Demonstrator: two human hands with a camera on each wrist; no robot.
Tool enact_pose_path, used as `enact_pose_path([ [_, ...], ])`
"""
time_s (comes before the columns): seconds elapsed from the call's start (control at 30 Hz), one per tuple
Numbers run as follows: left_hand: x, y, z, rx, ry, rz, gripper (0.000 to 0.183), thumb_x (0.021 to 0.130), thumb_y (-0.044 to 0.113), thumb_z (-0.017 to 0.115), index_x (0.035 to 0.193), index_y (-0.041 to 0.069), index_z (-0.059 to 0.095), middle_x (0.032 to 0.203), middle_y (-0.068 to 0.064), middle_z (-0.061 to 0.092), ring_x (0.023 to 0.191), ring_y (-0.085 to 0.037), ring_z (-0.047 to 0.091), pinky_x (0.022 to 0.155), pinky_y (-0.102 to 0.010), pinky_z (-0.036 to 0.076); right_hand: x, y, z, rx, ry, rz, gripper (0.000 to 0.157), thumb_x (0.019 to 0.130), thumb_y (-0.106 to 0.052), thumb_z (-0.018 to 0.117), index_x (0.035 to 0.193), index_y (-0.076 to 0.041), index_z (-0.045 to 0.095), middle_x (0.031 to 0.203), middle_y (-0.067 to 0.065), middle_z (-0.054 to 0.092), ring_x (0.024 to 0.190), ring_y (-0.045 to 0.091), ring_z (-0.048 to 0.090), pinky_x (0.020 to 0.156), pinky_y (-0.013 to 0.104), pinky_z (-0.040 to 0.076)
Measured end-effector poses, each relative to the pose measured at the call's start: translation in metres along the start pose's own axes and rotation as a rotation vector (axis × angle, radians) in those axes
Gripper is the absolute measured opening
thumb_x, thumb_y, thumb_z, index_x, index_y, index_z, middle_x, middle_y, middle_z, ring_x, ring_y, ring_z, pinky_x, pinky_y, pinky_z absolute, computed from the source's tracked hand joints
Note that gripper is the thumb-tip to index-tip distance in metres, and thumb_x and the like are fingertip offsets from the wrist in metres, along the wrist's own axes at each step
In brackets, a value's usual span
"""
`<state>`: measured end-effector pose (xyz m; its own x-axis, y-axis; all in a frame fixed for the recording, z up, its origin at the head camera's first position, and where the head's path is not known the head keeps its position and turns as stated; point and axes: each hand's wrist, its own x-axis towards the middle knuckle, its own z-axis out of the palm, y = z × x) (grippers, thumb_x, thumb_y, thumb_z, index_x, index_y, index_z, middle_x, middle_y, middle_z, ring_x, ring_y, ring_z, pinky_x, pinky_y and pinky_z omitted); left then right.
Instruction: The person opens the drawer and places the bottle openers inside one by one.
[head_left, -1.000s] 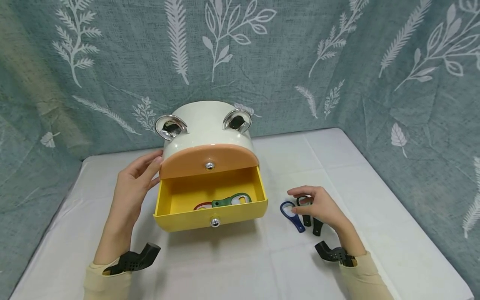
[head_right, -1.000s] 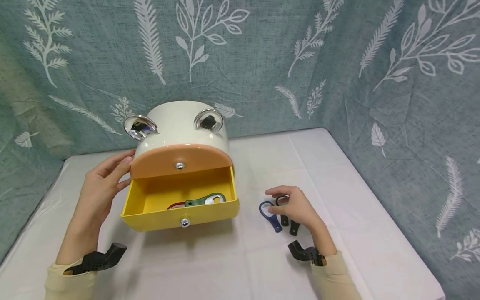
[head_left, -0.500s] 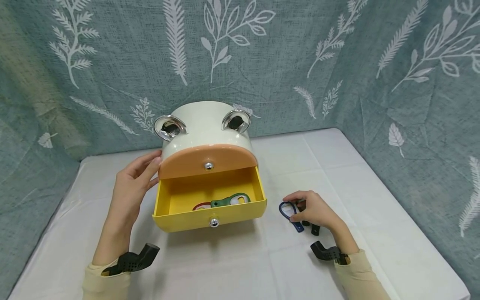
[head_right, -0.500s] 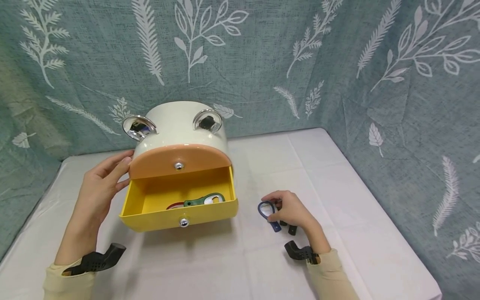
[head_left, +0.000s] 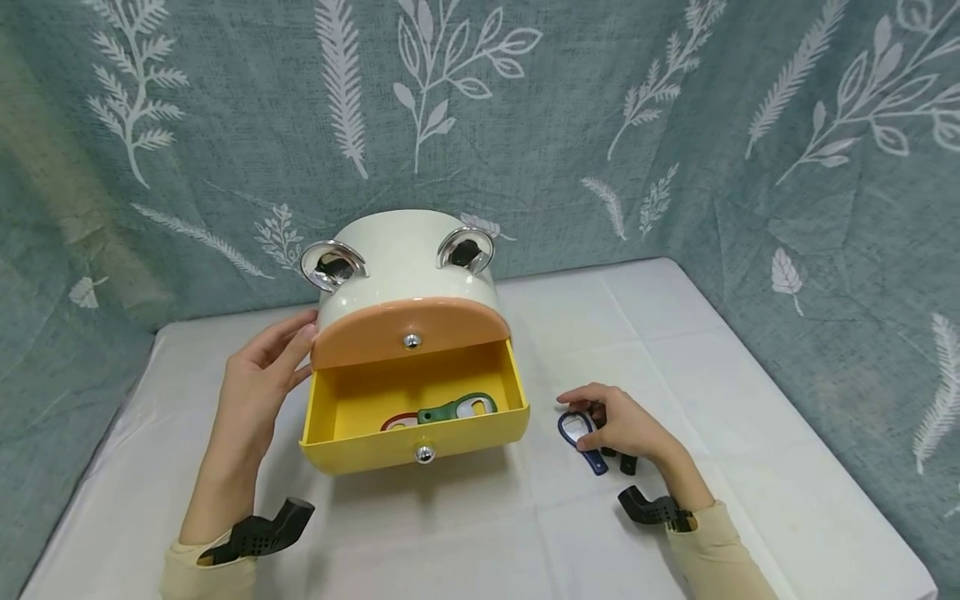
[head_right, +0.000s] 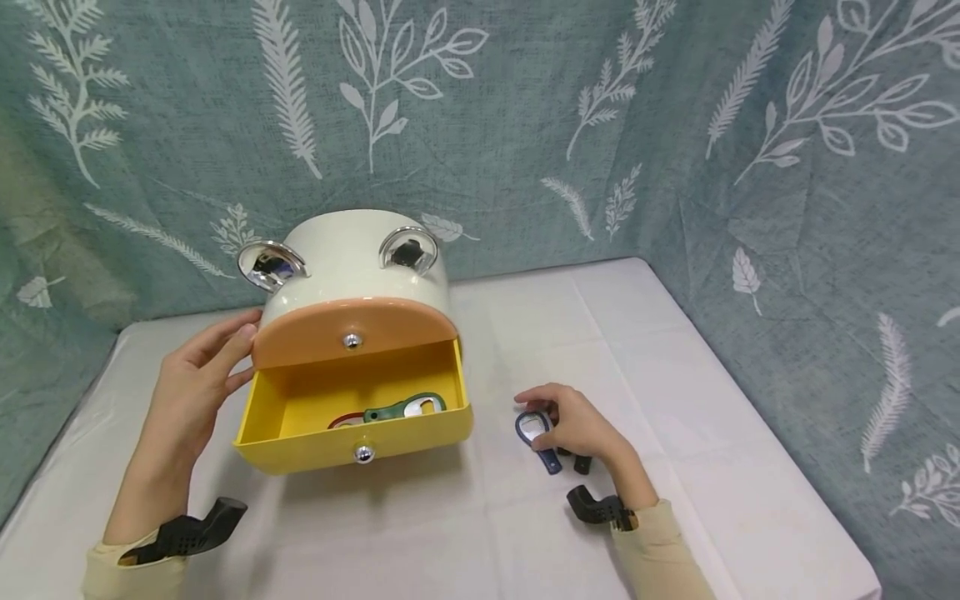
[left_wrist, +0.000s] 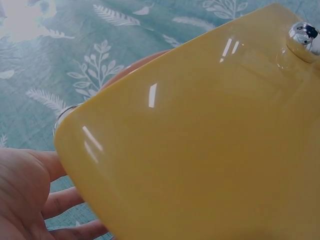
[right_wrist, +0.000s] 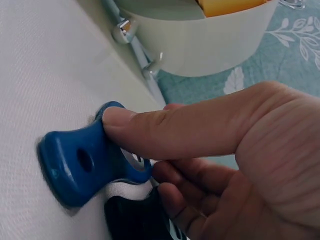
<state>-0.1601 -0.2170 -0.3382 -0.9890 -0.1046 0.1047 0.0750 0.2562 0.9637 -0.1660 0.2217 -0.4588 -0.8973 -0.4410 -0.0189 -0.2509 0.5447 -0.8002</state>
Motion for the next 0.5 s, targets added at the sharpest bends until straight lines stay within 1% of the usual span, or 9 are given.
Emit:
enact_pose_path([
  [0.1,0.0008,0.0006,-0.0007,-0.009,0.005,0.004,0.056,0.098,0.042,0.060,0.144,0.011,0.052,0.138,-0.009,0.052,0.117,-0.015,0.052,0.082,-0.017,0.051,0.0003,-0.0015,-0.0005,-0.021,0.014,-0.012,0.061,0.073,0.001,0.085,0.129,-0.008,0.064,0.108,0.002,0.062,0.092,0.022,0.053,0.075,0.033,0.049],
  [0.27,0.0025,0.0015,-0.0002,-0.029,0.003,0.014,0.055,0.097,0.040,0.061,0.143,0.010,0.053,0.137,-0.008,0.052,0.116,-0.015,0.052,0.082,-0.016,0.051,-0.0016,-0.0035,-0.0031,-0.024,0.030,0.024,0.063,0.070,-0.008,0.090,0.128,-0.007,0.065,0.116,0.004,0.065,0.093,0.022,0.055,0.079,0.038,0.052],
  [0.37,0.0016,0.0006,-0.0001,-0.031,0.002,0.010,0.055,0.097,0.039,0.061,0.143,0.009,0.053,0.137,-0.008,0.053,0.116,-0.015,0.052,0.082,-0.016,0.051,-0.0023,-0.0029,-0.0037,-0.019,0.017,0.035,0.062,0.070,-0.009,0.090,0.127,-0.007,0.066,0.119,0.003,0.066,0.097,0.021,0.058,0.084,0.040,0.052],
  [0.5,0.0001,-0.0004,-0.0010,-0.017,0.004,0.003,0.056,0.098,0.041,0.061,0.144,0.009,0.052,0.138,-0.010,0.052,0.117,-0.016,0.052,0.083,-0.017,0.051,-0.0017,-0.0022,-0.0027,-0.003,-0.023,0.022,0.060,0.071,-0.005,0.089,0.126,-0.007,0.066,0.114,0.003,0.065,0.095,0.021,0.058,0.082,0.038,0.052],
])
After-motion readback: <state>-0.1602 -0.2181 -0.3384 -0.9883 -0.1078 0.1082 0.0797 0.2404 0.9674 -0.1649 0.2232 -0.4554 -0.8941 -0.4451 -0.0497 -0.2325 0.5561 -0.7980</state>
